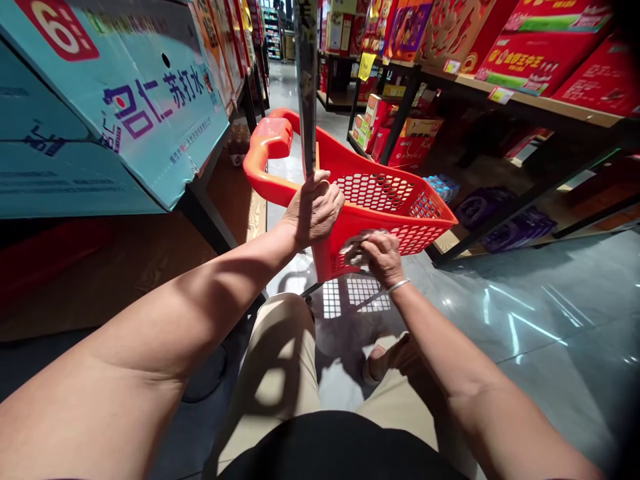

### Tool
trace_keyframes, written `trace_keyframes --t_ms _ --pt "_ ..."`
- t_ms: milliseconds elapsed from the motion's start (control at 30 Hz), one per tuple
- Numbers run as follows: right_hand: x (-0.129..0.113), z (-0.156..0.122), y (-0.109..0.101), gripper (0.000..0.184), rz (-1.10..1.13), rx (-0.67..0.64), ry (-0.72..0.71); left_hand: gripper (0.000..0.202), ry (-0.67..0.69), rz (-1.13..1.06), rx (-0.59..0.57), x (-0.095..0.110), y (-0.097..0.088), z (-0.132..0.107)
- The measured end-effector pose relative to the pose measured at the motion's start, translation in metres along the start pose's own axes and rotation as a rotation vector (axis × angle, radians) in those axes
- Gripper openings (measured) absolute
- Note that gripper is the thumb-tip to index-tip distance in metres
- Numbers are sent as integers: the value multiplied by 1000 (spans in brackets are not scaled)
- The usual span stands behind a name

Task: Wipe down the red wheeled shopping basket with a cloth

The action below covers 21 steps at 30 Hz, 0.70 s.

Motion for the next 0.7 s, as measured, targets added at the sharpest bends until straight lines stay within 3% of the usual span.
trace_keyframes --t_ms 67,167,233,300,367,467,600,700 --pt "45 -13 -19 18 9 91 188 31 -23 -36 -5 0 1 -1" --pt "105 -19 -47 25 -43 382 523 35 -57 -98 5 0 4 -2" --pt "129 -11 -56 32 -30 556 730 37 -57 -114 9 1 5 -2" --pt "131 3 -52 39 53 625 874 39 -62 -113 1 1 6 -2" --pt "106 17 -36 46 132 633 917 38 -77 -111 -14 1 7 -1" --pt "33 22 3 47 162 557 753 36 -95 -122 -14 1 11 0" --pt "-66 -8 56 57 212 183 524 33 -95 -186 56 0 14 -1" --pt "-96 -36 71 44 228 -117 359 33 -92 -217 67 -1 12 -3"
Point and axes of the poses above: each hand's wrist, its own z-axis towards the middle knuckle, its own y-axis out of the palm, x = y × z, the point moved 1 cm from there along z, towards the middle knuckle, and after that the axes turned 1 degree about -z, right-handed, at the moved point
